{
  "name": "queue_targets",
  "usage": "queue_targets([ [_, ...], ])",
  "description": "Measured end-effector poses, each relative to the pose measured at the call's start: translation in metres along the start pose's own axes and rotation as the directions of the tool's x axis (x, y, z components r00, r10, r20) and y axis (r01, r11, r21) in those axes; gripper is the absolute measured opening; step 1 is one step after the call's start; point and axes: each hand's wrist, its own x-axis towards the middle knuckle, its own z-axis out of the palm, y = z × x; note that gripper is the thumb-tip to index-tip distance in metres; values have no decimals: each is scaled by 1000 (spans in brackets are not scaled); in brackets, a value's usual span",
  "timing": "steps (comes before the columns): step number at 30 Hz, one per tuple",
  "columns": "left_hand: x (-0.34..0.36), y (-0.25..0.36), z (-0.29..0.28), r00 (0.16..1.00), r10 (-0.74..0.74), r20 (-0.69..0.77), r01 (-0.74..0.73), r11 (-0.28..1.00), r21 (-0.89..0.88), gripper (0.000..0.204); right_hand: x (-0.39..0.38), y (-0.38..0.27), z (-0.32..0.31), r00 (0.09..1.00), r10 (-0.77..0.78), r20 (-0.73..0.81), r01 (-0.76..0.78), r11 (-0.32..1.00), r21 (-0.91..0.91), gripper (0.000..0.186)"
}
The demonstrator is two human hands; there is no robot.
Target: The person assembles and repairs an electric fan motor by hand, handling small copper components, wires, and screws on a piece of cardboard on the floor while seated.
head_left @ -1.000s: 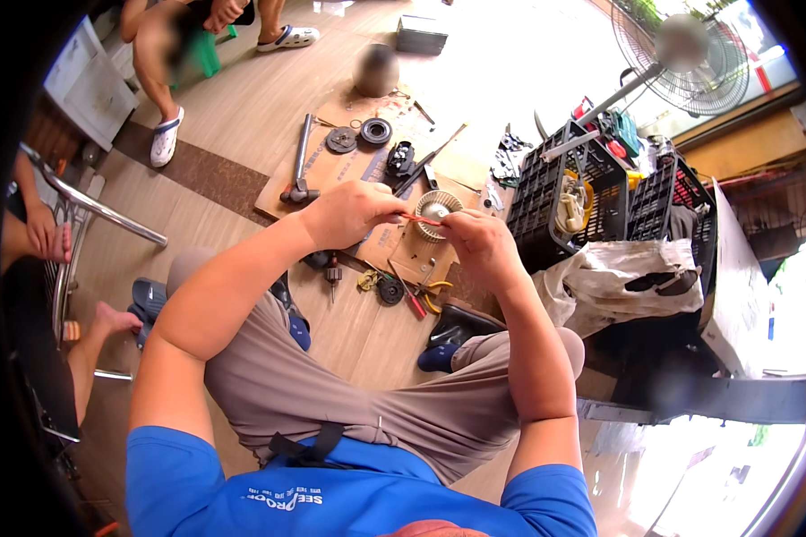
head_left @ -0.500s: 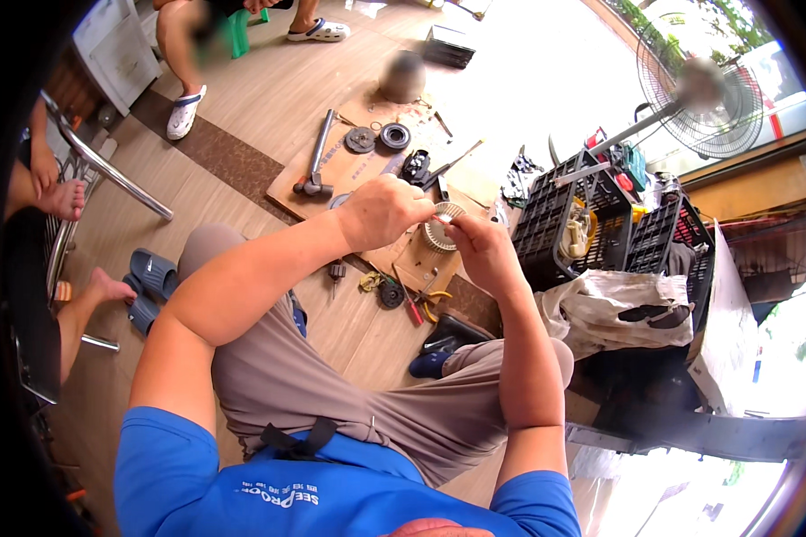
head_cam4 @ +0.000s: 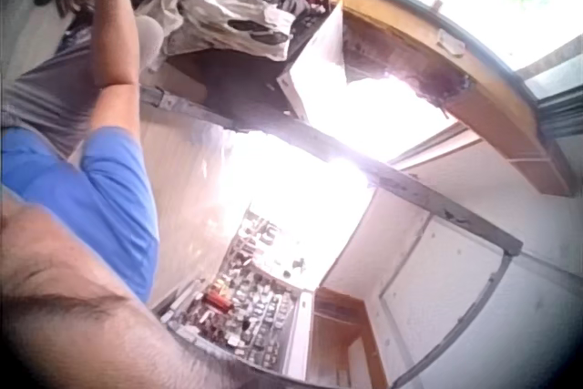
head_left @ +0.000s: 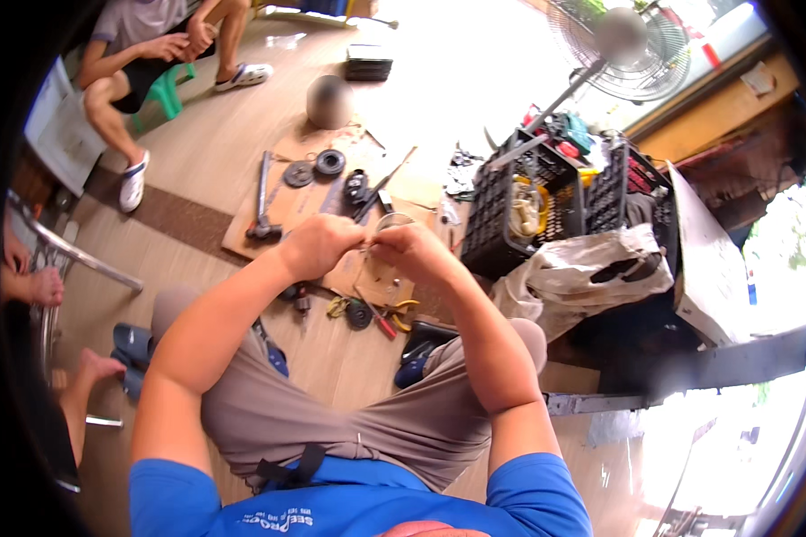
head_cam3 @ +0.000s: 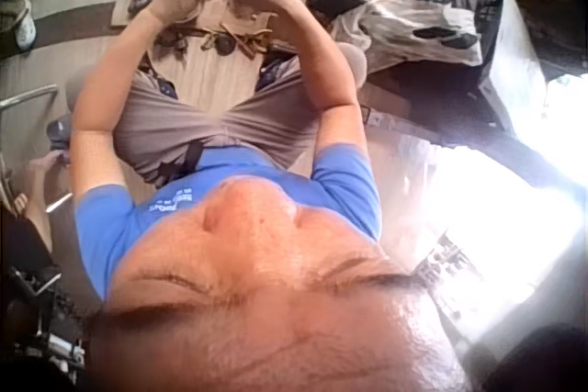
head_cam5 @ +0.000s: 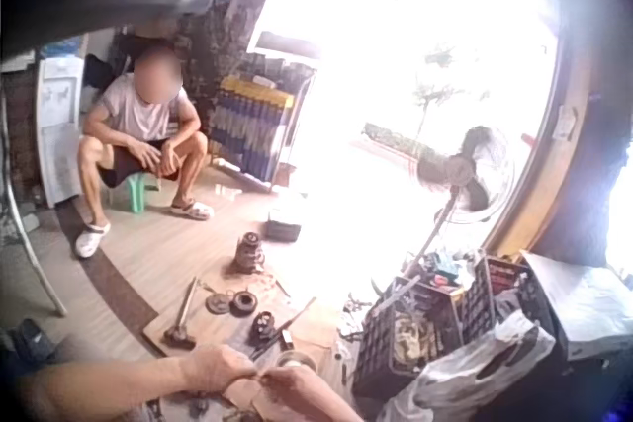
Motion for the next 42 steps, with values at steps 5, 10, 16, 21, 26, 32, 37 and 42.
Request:
queue_targets([
  [5,24,-22,-10,827,-561,48,563,824,-66,32,-2,73,-19,907,143,-395,-172,984,-37,15],
  [10,-7,-66,-17,612,-791,-19,733,576,-362,31,16,61,-22,871,229,-435,-213,973,86,21],
  [16,14,-21,10,771,-614,169,490,402,-773,26,17,34,7,957,260,-128,-88,682,726,24],
  [21,26,-5,-8,844,-508,168,254,103,-962,32,17,9,18,991,120,63,-101,346,933,23],
  [26,30,-3,-21,881,-450,147,119,-89,-989,33,16,-7,13,986,22,162,-163,239,957,23],
  [32,32,-5,-23,908,-407,101,59,-115,-992,20,18,-7,16,984,10,177,-174,234,957,24],
  [37,37,-4,-15,856,-510,79,52,-67,-996,18,24,-3,21,979,125,161,-194,335,922,22],
  [42,44,9,-22,787,-617,1,49,61,-997,19,34,-8,33,986,119,115,-144,271,952,20],
])
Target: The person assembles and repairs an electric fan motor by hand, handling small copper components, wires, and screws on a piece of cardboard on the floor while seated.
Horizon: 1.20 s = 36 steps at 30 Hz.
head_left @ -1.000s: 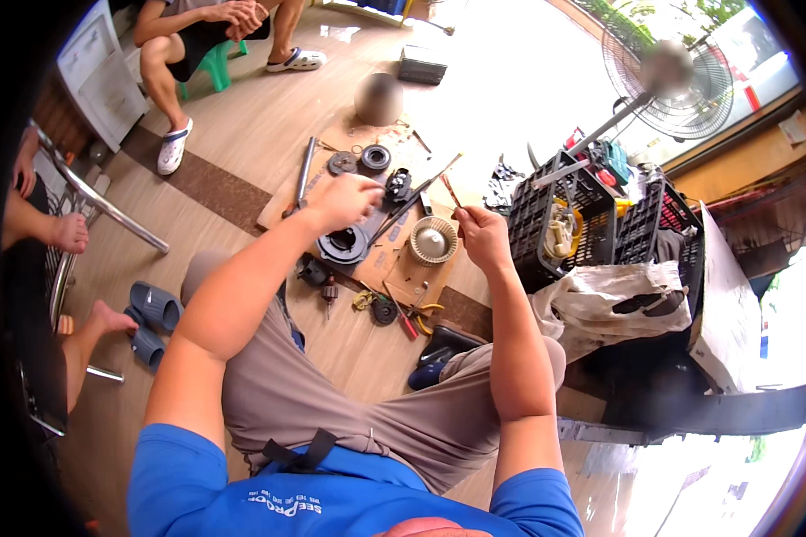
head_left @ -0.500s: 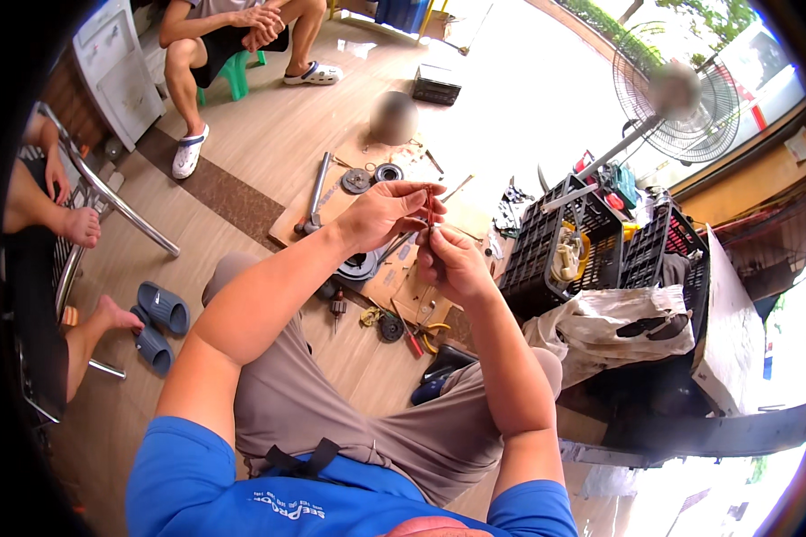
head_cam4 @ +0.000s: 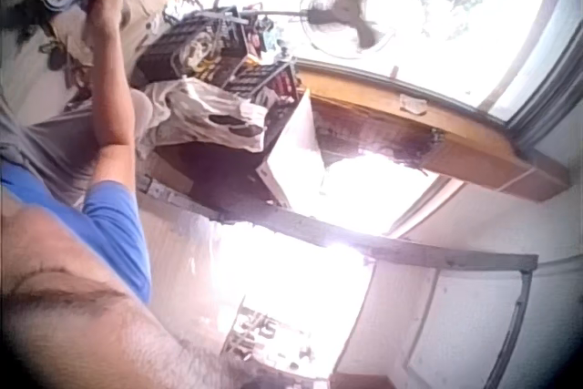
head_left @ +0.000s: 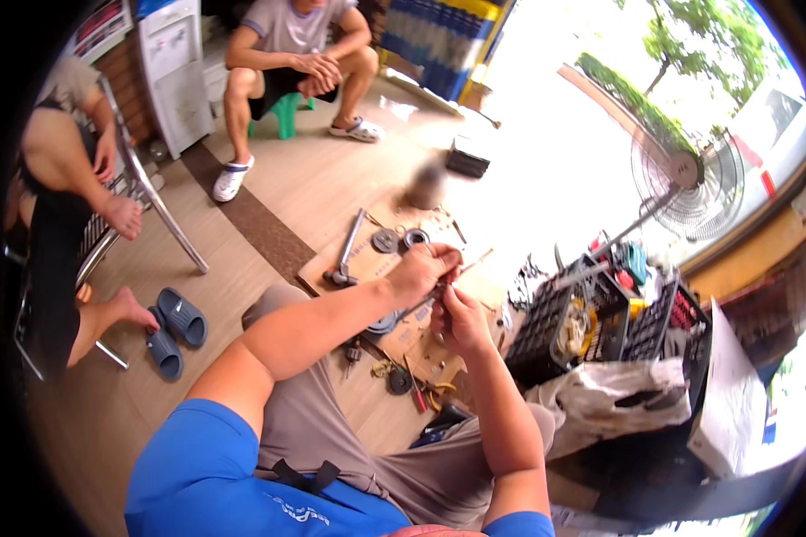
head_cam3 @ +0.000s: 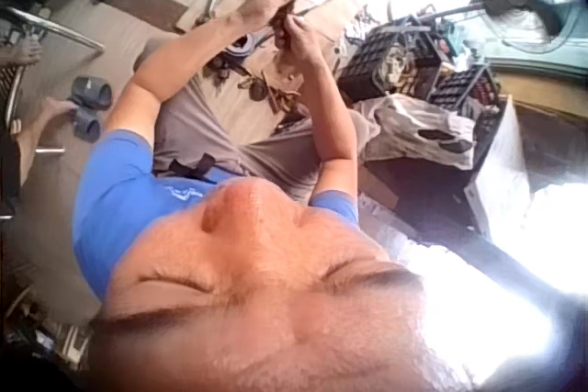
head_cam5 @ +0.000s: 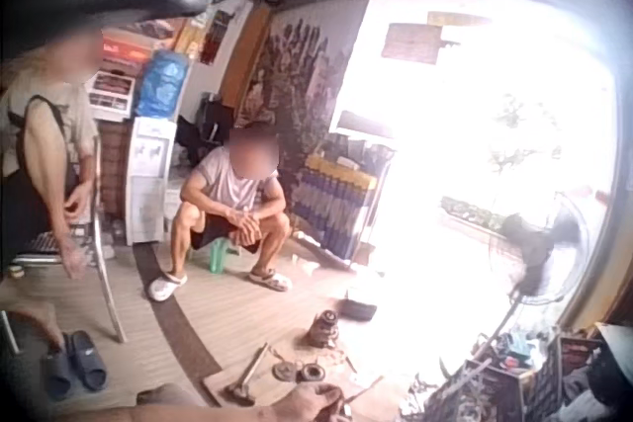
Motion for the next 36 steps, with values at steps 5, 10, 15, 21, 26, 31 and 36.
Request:
queue_targets([
  [5,15,-9,-3,996,49,-79,-45,997,56,18,8,2,-4,994,-90,-57,91,996,15,21],
  [10,15,-5,-8,995,72,-64,-52,961,272,25,9,0,-7,971,-209,-115,170,944,-283,28],
  [15,5,-9,-14,996,68,-65,-59,990,130,26,10,11,-11,964,-257,-68,201,872,-447,27],
  [21,9,-7,6,987,145,-64,-124,957,261,26,0,2,-4,959,-254,-129,205,929,-308,27],
  [26,7,-8,-2,984,116,-135,-83,970,229,27,7,5,-1,966,-229,-122,179,928,-327,27],
  [31,13,3,-12,995,95,-11,-92,982,164,25,9,-6,-6,939,-309,-151,190,833,-520,25],
  [36,14,4,-22,993,115,10,-109,899,423,19,7,-4,-20,942,-308,-133,181,802,-570,25],
])
